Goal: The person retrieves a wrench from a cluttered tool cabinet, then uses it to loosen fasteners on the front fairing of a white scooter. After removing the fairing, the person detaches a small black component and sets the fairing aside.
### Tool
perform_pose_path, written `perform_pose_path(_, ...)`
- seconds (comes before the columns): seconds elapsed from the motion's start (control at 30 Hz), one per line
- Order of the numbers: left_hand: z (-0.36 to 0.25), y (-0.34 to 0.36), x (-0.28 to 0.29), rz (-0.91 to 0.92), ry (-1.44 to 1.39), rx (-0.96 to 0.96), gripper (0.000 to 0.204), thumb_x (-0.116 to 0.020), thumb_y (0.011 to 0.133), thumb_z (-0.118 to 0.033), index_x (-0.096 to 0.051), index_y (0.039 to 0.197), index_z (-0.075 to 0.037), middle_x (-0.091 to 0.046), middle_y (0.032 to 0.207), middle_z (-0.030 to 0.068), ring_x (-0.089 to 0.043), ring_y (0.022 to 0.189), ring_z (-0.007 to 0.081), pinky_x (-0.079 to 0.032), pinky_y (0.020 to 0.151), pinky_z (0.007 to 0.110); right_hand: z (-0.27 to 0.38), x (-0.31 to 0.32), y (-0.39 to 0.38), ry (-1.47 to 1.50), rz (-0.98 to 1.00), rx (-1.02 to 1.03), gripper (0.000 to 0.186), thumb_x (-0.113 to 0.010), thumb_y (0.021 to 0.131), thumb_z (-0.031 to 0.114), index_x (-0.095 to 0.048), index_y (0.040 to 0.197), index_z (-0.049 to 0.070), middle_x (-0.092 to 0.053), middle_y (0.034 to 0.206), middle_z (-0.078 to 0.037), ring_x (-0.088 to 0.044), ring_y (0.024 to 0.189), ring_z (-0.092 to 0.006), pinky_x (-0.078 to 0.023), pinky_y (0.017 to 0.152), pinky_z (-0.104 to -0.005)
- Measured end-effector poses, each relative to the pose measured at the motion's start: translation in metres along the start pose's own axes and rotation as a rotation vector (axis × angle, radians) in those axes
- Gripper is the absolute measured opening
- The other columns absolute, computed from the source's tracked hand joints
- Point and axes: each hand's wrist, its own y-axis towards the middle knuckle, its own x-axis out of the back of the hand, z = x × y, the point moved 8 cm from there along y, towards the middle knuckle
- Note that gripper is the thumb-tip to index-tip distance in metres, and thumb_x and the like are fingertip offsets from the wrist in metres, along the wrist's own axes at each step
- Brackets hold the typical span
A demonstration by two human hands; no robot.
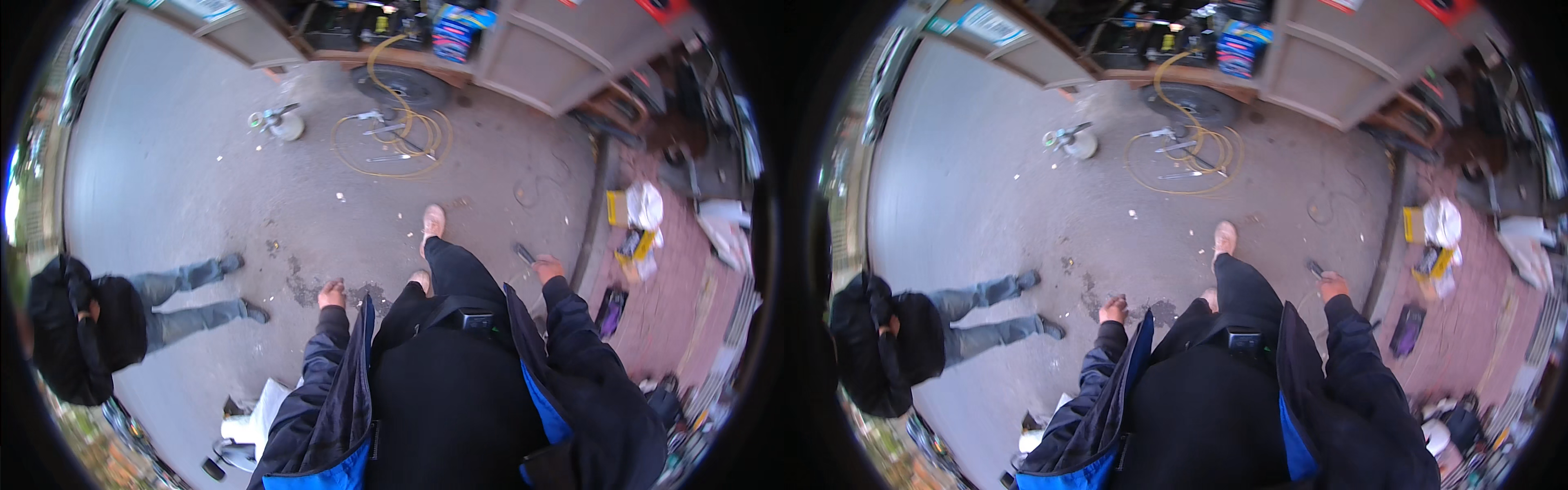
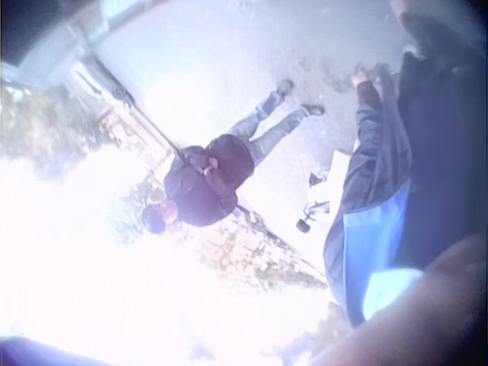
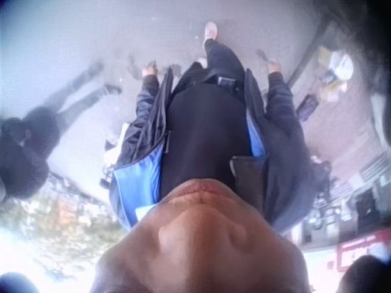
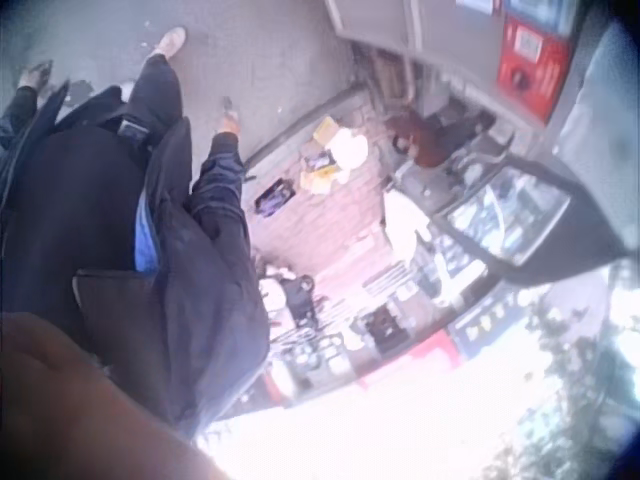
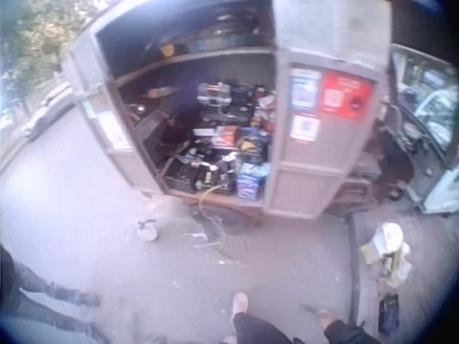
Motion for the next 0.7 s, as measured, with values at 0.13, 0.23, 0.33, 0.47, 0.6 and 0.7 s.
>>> perform_pose_path(0.13, -0.013, 0.000, -0.012, 0.158, -0.113, -0.039, 0.024, -0.066, 0.095, -0.014, -0.074, 0.111, 0.002, -0.074, 0.094, 0.0110, -0.068, 0.080, 0.0171, -0.053, 0.069, 0.029, -0.093, -0.031, -0.120, -0.149, -0.089, -0.190, 0.026, -0.071, 0.077, 0.022, -0.076, 0.097, 0.006, -0.074, 0.099, -0.022, -0.072, 0.092, -0.0367, -0.056, 0.082, -0.0429)
perform_pose_path(0.23, 0.001, -0.023, -0.007, 0.104, 0.245, -0.106, 0.021, -0.063, 0.092, -0.012, -0.078, 0.103, -0.003, -0.075, 0.088, 0.0076, -0.067, 0.080, 0.0148, -0.054, 0.071, 0.031, -0.153, -0.062, -0.200, -0.107, -0.029, -0.222, 0.023, -0.070, 0.076, 0.022, -0.074, 0.085, 0.001, -0.074, 0.085, -0.017, -0.070, 0.087, -0.0309, -0.054, 0.080, -0.0408)
perform_pose_path(0.33, 0.034, -0.058, -0.024, 0.208, 0.201, -0.097, 0.021, -0.059, 0.097, -0.006, -0.071, 0.112, 0.004, -0.074, 0.092, 0.0137, -0.070, 0.078, 0.0203, -0.055, 0.069, 0.029, -0.209, -0.066, -0.246, 0.074, -0.216, -0.309, 0.019, -0.074, 0.075, 0.011, -0.073, 0.092, 0.004, -0.065, 0.073, -0.007, -0.061, 0.064, -0.0199, -0.048, 0.055, -0.0367)
perform_pose_path(0.47, 0.068, -0.089, -0.030, 0.199, 0.446, -0.108, 0.023, -0.060, 0.094, -0.008, -0.074, 0.107, 0.005, -0.076, 0.092, 0.0109, -0.071, 0.082, 0.0202, -0.056, 0.073, 0.030, -0.245, -0.066, -0.273, 0.382, -0.215, -0.482, 0.034, -0.067, 0.080, 0.010, -0.069, 0.114, 0.007, -0.066, 0.079, -0.009, -0.061, 0.065, -0.0206, -0.048, 0.051, -0.0338)
perform_pose_path(0.6, 0.109, -0.079, -0.014, 0.117, 0.579, -0.098, 0.024, -0.065, 0.087, -0.013, -0.077, 0.104, 0.000, -0.076, 0.086, 0.0097, -0.071, 0.080, 0.0190, -0.057, 0.074, 0.033, -0.242, -0.052, -0.283, 0.601, -0.250, -0.471, 0.034, -0.068, 0.080, 0.008, -0.069, 0.114, 0.008, -0.066, 0.082, -0.008, -0.061, 0.066, -0.0199, -0.048, 0.053, -0.0330)
perform_pose_path(0.7, 0.119, -0.065, -0.031, 0.341, 0.440, -0.179, 0.025, -0.063, 0.091, -0.019, -0.077, 0.106, -0.005, -0.074, 0.087, 0.0074, -0.069, 0.079, 0.0181, -0.055, 0.070, 0.033, -0.230, -0.033, -0.289, 0.054, -0.204, -0.278, 0.034, -0.072, 0.082, 0.010, -0.069, 0.115, 0.006, -0.071, 0.094, -0.012, -0.068, 0.084, -0.0223, -0.056, 0.073, -0.0349)
